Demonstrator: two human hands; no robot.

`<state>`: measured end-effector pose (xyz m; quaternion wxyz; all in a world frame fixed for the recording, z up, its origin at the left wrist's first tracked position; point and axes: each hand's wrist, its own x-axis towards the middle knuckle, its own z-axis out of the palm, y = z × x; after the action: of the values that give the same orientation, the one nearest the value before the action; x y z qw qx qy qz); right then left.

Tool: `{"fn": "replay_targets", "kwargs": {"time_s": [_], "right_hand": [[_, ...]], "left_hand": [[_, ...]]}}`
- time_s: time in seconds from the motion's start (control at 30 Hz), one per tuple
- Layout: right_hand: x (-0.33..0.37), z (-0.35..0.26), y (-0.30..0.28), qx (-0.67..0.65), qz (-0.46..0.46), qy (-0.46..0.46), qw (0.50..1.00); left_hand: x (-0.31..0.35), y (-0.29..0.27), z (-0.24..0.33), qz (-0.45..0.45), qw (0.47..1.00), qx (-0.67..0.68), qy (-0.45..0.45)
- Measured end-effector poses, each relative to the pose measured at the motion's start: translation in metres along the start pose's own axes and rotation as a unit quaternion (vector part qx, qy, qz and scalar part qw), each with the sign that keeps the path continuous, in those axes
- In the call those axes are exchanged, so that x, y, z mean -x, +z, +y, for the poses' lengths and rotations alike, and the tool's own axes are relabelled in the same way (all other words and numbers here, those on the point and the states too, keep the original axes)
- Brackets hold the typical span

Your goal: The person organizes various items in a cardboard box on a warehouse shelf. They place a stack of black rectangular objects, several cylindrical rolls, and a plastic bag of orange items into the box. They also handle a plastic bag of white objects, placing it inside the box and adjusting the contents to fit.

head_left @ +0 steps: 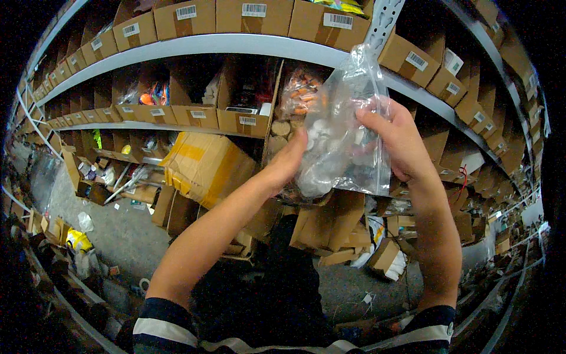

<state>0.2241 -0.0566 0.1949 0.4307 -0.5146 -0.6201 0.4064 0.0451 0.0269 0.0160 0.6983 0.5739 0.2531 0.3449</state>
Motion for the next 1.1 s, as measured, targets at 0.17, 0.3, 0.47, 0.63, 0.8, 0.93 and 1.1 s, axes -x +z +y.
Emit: {"fn": "replay_targets", "kwargs": {"time_s": [0.17,0.3,0.47,0.63,0.8,0.93,1.1], "right_hand": [[0.012,0.024,-0.016,-0.232,-0.04,-0.012,0.972],[0.028,0.111,-0.002,-0.129,0.154,-0.146,0.969],[0.052,0.221,0.075,0.194,0.27,-0.035,0.943],[0.039,0.232,0.099,-0.047,0.165,0.158,0.972],[0.027,0.235,0.108,0.027,0.195,0.052,0.979],[0.027,0.245,0.123,0.101,0.266,0.022,0.958],[0.059,0.23,0.132,-0.087,0.33,-0.077,0.937]], "left_hand": [[0.0,0.005,0.01,-0.003,0.987,0.149,-0.065],[0.007,0.007,0.01,0.075,0.993,0.061,-0.075],[0.013,0.011,0.004,0.07,0.994,0.066,-0.06],[0.014,0.023,0.004,0.046,0.98,0.176,-0.076],[0.025,0.029,-0.006,0.066,0.994,0.041,-0.076],[0.002,0.028,-0.018,0.058,0.997,0.032,-0.038],[0.001,0.029,-0.024,0.054,0.995,0.079,-0.013]]}}
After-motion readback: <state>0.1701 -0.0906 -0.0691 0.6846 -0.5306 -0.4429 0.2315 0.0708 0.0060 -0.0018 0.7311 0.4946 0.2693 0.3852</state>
